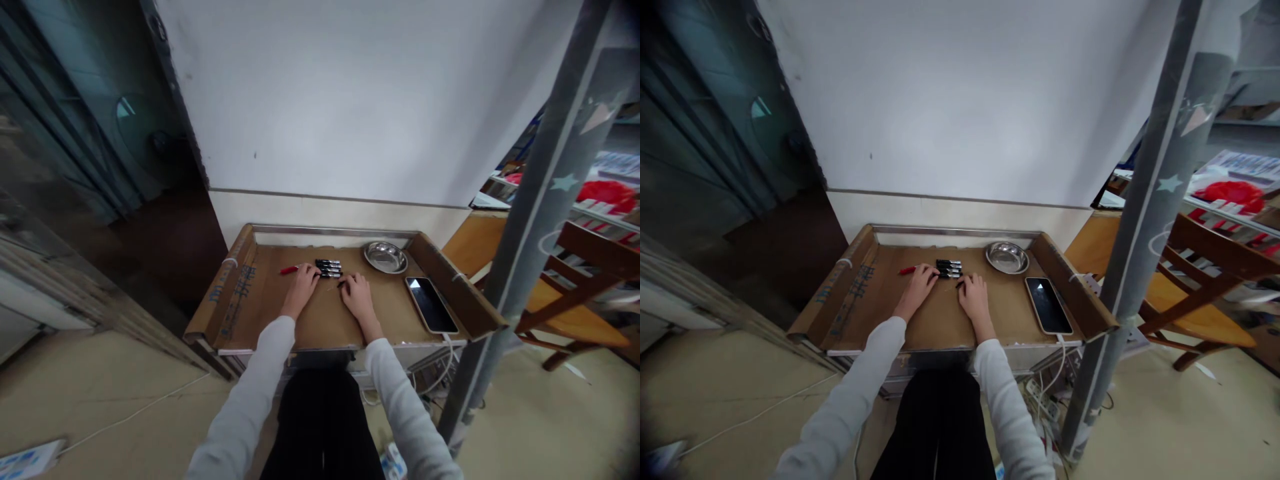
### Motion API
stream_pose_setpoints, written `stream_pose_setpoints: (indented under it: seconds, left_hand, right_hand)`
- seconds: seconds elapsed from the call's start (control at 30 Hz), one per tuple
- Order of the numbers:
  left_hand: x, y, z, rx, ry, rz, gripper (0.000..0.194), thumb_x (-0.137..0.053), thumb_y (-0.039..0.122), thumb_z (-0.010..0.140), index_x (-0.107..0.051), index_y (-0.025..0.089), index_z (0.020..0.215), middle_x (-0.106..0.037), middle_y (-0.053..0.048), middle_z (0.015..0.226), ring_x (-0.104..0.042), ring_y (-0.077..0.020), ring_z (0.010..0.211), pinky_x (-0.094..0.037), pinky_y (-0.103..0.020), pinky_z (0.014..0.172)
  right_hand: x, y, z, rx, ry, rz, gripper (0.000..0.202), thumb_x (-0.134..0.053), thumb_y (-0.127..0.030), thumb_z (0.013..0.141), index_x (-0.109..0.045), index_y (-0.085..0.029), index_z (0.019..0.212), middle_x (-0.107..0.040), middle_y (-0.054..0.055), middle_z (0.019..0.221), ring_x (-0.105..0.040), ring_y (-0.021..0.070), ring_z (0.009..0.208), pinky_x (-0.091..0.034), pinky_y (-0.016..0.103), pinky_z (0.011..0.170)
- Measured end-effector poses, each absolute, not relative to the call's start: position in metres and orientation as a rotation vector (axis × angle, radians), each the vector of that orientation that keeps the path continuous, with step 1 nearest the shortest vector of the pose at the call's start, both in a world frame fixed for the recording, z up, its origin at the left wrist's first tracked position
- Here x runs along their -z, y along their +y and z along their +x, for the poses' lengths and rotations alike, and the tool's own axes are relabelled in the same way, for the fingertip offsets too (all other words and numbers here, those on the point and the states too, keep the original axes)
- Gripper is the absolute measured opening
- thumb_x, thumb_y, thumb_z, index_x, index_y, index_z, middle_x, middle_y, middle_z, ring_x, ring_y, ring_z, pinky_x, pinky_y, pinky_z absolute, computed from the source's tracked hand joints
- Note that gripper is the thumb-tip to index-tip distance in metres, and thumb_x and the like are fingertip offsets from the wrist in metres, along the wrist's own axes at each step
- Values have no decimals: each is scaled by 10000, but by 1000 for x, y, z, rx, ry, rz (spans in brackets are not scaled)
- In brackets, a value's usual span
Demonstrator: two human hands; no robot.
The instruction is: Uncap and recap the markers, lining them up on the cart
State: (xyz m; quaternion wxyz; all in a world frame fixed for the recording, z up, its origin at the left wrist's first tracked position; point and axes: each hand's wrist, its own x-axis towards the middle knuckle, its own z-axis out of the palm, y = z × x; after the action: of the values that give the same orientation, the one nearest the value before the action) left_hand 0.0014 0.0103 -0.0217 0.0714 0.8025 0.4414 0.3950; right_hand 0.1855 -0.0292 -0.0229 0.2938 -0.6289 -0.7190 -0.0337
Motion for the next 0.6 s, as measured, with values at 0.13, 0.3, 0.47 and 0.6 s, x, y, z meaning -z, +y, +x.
stream_pose_setpoints:
  seconds: [0.13,0.3,0.47,0.6]
  left_hand:
    - [14,2,2,-1053,1158,2482,138,-509,301,844,-570,208,926,-531,-35,955,-519,-174,947,-416,-326,897]
    - [19,5,4,-916,1107,2506,95,-547,289,821,-583,203,842,-549,-21,875,-533,-163,868,-436,-304,833]
    - [24,12,5,-1034,1336,2448,75,-521,250,834,-558,189,856,-537,-34,879,-534,-169,844,-432,-325,826]
    - [22,11,5,-1069,1357,2469,69,-500,213,837,-541,197,890,-525,-36,884,-525,-179,865,-427,-341,847]
  right_hand:
    - [24,-27,184,96,-1937,-1706,207,-443,-171,824,-604,-202,950,-556,67,948,-464,201,900,-305,298,784]
    - [25,-24,184,110,-1954,-1711,201,-445,-189,839,-600,-202,966,-566,68,954,-470,199,904,-306,293,785]
    - [25,-19,183,139,-2003,-1685,190,-430,-198,856,-575,-183,978,-591,72,952,-485,193,902,-307,288,773]
    - [23,-16,181,152,-2009,-1655,165,-412,-226,876,-565,-184,924,-603,74,929,-498,198,892,-305,297,768]
